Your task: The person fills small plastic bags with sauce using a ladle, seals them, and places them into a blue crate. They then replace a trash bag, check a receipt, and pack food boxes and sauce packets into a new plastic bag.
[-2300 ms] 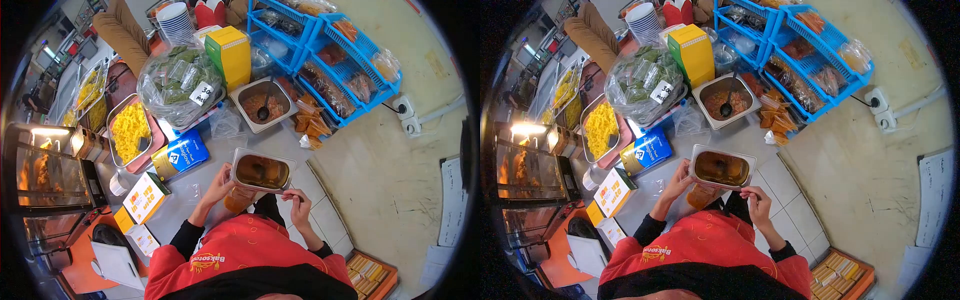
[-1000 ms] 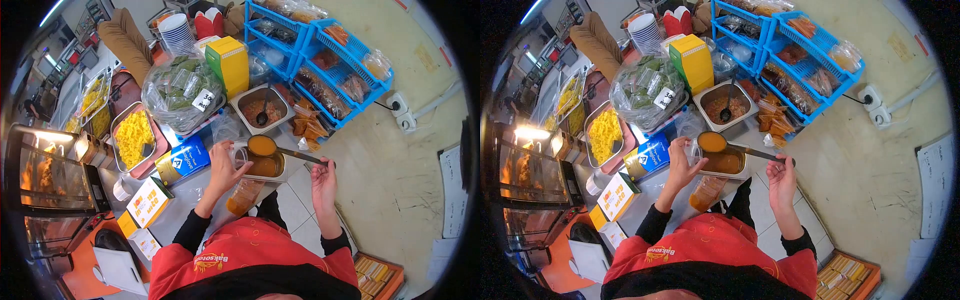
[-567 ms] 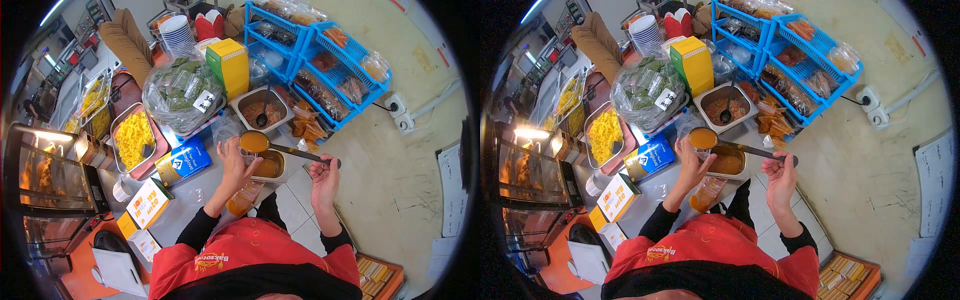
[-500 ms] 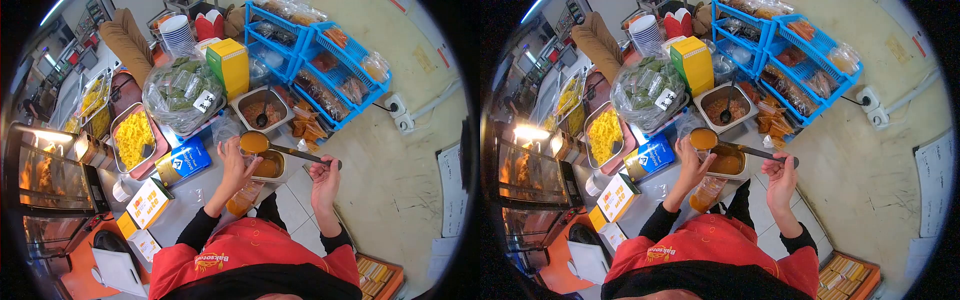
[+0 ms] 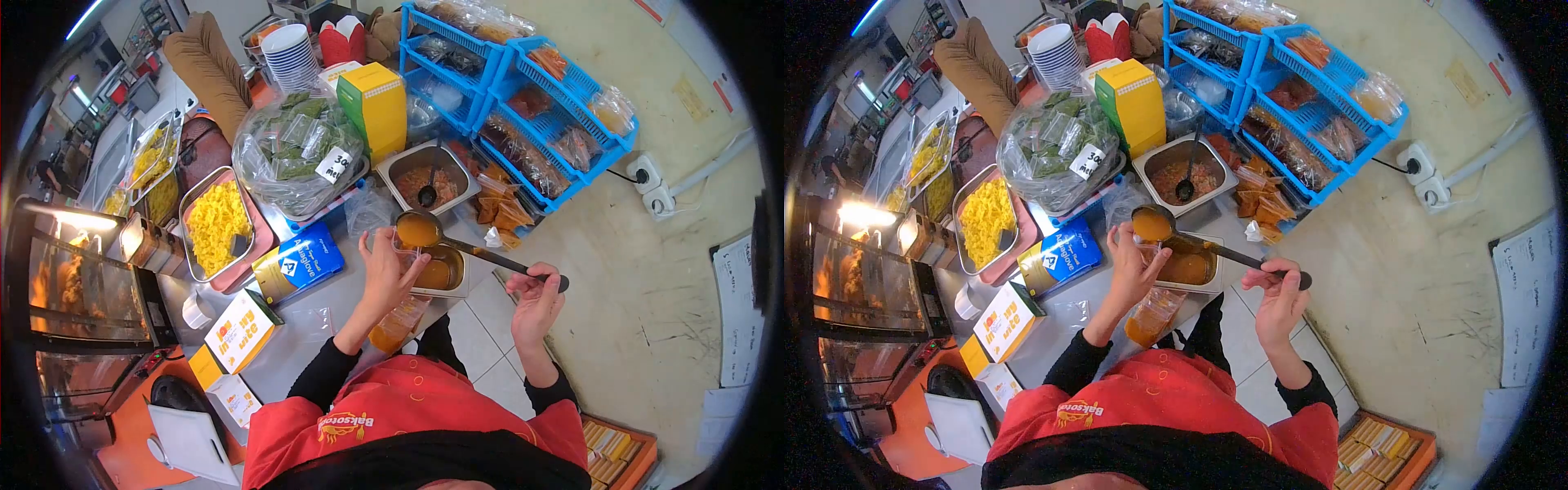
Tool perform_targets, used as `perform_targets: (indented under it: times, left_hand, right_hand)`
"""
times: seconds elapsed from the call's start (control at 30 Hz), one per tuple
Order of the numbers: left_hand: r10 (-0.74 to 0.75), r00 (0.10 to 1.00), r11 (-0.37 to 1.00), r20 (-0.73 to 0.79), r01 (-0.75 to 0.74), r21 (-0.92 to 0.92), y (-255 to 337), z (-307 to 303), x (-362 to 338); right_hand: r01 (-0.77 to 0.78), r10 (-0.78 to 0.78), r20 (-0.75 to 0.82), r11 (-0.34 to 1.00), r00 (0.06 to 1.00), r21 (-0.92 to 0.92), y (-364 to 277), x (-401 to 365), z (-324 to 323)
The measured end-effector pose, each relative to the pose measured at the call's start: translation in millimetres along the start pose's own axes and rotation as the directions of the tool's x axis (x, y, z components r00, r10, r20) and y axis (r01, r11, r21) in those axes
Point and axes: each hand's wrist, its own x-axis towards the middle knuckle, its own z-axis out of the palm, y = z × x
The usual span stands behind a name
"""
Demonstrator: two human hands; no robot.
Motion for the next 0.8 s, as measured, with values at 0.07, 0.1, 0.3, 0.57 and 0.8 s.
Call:
perform_targets:
  times: [0.07,0.1,0.3,0.57,0.8]
  left_hand:
    - [-0.026,0.999,1.0,0.025,0.026,0.008,1,-1,0]
    - [-0.028,0.999,1.0,0.026,0.028,0.01,1,-1,0]
    - [-0.054,0.998,0.999,0.039,0.054,0.005,5,-4,0]
    - [-0.075,0.997,0.996,0.014,0.076,-0.053,-1,1,-2]
    - [-0.084,0.996,0.996,0.036,0.084,0.001,3,-4,-1]
  right_hand:
    - [0.048,-0.046,0.034,0.998,0.998,-0.039,-1,-1,0]
    - [0.079,-0.076,0.054,0.995,0.996,-0.061,-2,-2,1]
    - [0.329,-0.281,0.254,0.928,0.926,-0.173,-6,-4,4]
    - [0.664,-0.41,0.624,0.707,0.665,-0.243,-18,1,3]
    - [0.126,-0.115,0.155,0.99,0.981,-0.064,9,-13,-1]
